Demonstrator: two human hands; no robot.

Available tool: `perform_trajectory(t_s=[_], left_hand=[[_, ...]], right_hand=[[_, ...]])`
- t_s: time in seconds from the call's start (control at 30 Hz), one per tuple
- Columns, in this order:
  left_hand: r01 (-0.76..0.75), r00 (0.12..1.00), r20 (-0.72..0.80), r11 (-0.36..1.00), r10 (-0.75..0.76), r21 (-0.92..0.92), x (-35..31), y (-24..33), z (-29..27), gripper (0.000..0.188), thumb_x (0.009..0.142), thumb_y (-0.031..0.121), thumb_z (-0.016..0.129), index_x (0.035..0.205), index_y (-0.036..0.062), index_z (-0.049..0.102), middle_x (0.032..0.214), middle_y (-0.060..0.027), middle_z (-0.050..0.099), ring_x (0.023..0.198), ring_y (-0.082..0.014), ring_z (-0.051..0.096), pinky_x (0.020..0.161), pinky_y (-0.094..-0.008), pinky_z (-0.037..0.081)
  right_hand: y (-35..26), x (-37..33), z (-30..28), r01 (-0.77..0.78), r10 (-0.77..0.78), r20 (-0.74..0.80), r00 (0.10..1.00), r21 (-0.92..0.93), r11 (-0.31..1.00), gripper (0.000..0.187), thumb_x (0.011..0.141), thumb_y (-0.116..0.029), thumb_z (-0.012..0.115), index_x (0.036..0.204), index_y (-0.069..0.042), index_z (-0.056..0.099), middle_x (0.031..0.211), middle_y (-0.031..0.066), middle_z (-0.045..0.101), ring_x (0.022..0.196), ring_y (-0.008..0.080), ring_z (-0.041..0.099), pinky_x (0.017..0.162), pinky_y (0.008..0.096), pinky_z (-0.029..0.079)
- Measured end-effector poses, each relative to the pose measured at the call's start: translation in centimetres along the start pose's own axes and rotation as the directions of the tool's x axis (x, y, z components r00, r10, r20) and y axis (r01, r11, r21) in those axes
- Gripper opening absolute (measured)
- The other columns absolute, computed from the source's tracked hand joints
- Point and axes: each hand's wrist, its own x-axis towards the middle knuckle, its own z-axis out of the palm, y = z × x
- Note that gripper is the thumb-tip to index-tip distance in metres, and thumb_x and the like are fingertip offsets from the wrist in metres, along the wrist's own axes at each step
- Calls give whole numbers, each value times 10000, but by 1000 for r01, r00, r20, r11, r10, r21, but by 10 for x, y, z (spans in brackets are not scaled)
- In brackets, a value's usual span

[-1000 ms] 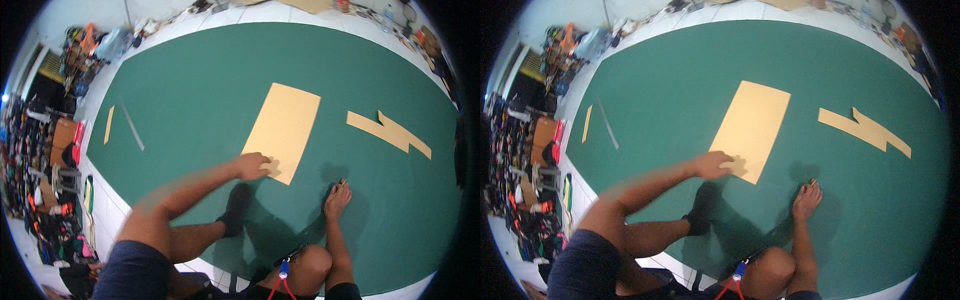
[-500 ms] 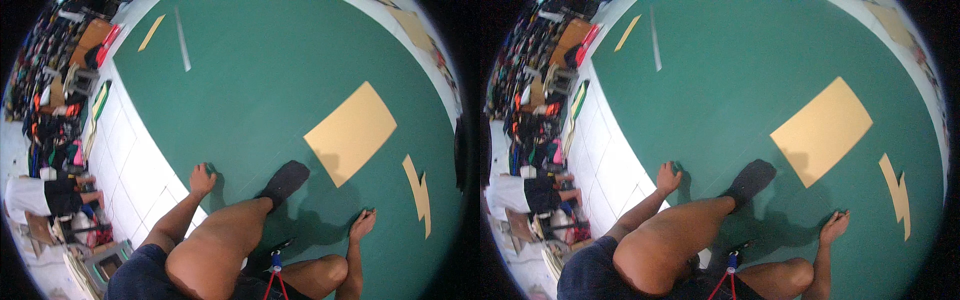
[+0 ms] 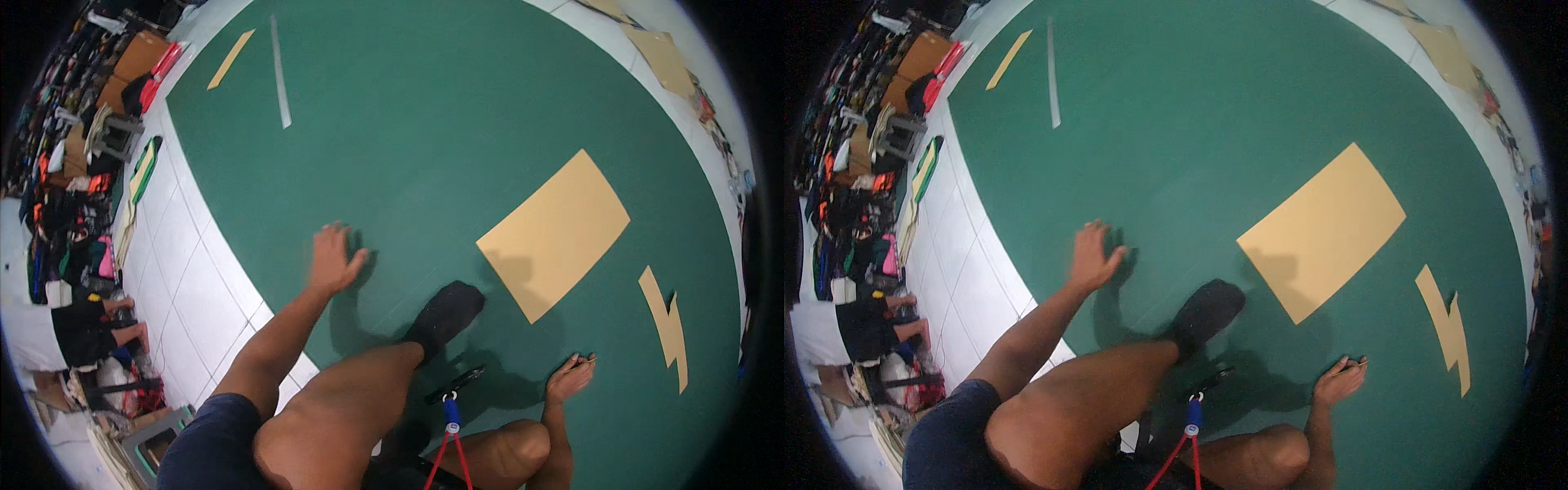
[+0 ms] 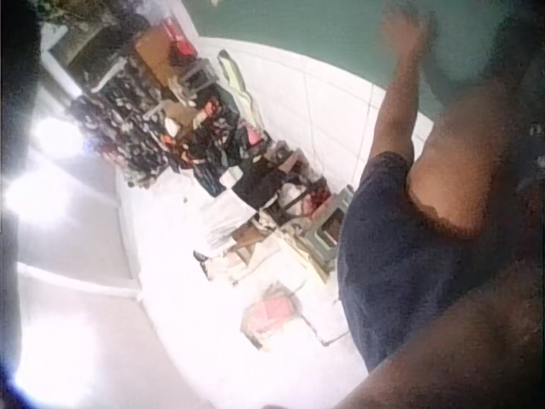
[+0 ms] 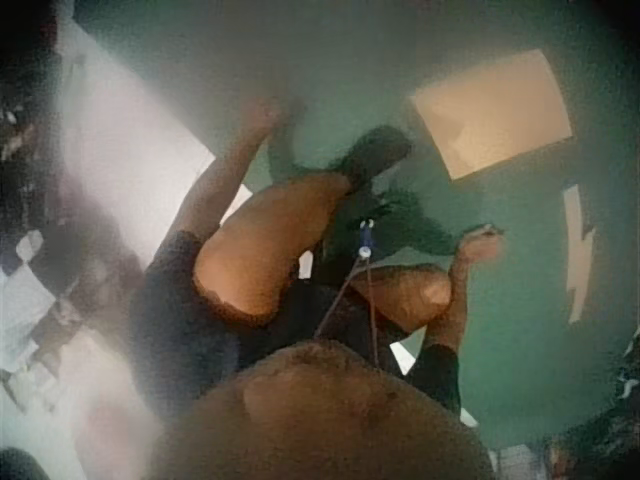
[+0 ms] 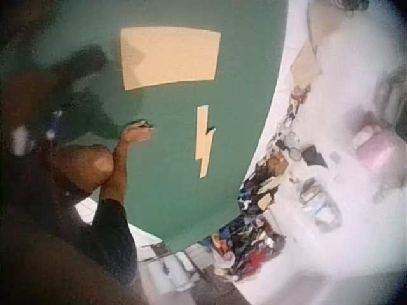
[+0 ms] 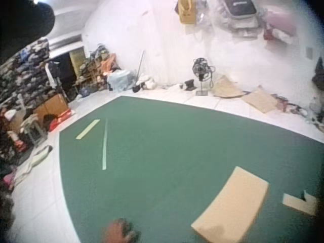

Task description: The person cuts a rectangular piece of beige paper into smaller strips using a small knife. They repeatedly position the paper, cut along the edges, and set the cut strips aside on the green mat.

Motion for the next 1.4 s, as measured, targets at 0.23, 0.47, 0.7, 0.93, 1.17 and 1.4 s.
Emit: perform_trajectory(t_s=[0.23, 0.47, 0.7, 0.93, 1.17, 1.4], left_hand=[[-18, 937, 348, 995, -17, 98, 87, 91, -9, 781, 925, 597, 623, 1450, 37, 481, 1585, -239, 384, 1438, -443, 397, 1228, -557, 253], [-317, 838, 436, 943, 327, -100, 156, 180, -34, 669, 885, 575, 682, 1312, 66, 607, 1669, -245, 254, 1282, -451, 585, 1053, -538, 487], [-528, 765, 437, 849, 473, 5, 220, 238, -66, 560, 838, 464, 764, 1237, 102, 606, 1699, -238, 171, 1275, -442, 594, 1001, -527, 512], [-599, 739, 447, 796, 504, 91, 264, 310, -104, 570, 808, 370, 710, 1288, 86, 596, 1692, -201, 233, 1206, -396, 649, 958, -523, 538], [-658, 747, 167, 752, 644, 44, 247, 364, -134, 462, 819, 299, 715, 1210, 107, 560, 1666, -190, 305, 1149, -406, 661, 910, -509, 554], [-640, 767, 115, 766, 632, 56, 243, 393, -151, 457, 799, 242, 686, 1213, 96, 558, 1658, -174, 327, 1144, -381, 667, 900, -510, 563]], right_hand=[[4, -1, 2, -131, 139, 106, 985, -76, 988, 227, 1082, -216, 508, 1084, 10, 535, 1498, 255, 497, 1420, 432, 422, 1190, 573, 283], [1, -4, -2, -129, 131, 108, 985, -26, 991, 209, 1071, -201, 518, 1128, 0, 530, 1530, 251, 468, 1449, 430, 397, 1215, 603, 237], [-7, -6, -7, -180, 176, 177, 968, 8, 984, 205, 1051, -172, 534, 1154, 4, 550, 1549, 239, 434, 1484, 417, 340, 1218, 604, 222], [-8, -7, -2, -189, 181, 146, 973, 45, 981, 206, 1028, -165, 557, 1148, 2, 565, 1549, 228, 437, 1494, 405, 326, 1226, 604, 208], [-7, -5, -4, -204, 196, 146, 970, 42, 978, 215, 1022, -183, 568, 1135, 0, 575, 1535, 236, 450, 1480, 417, 346, 1228, 605, 203], [-6, -3, -5, -202, 195, 147, 970, 32, 979, 237, 1016, -185, 571, 1145, 14, 578, 1533, 252, 446, 1464, 423, 368, 1228, 609, 201]])
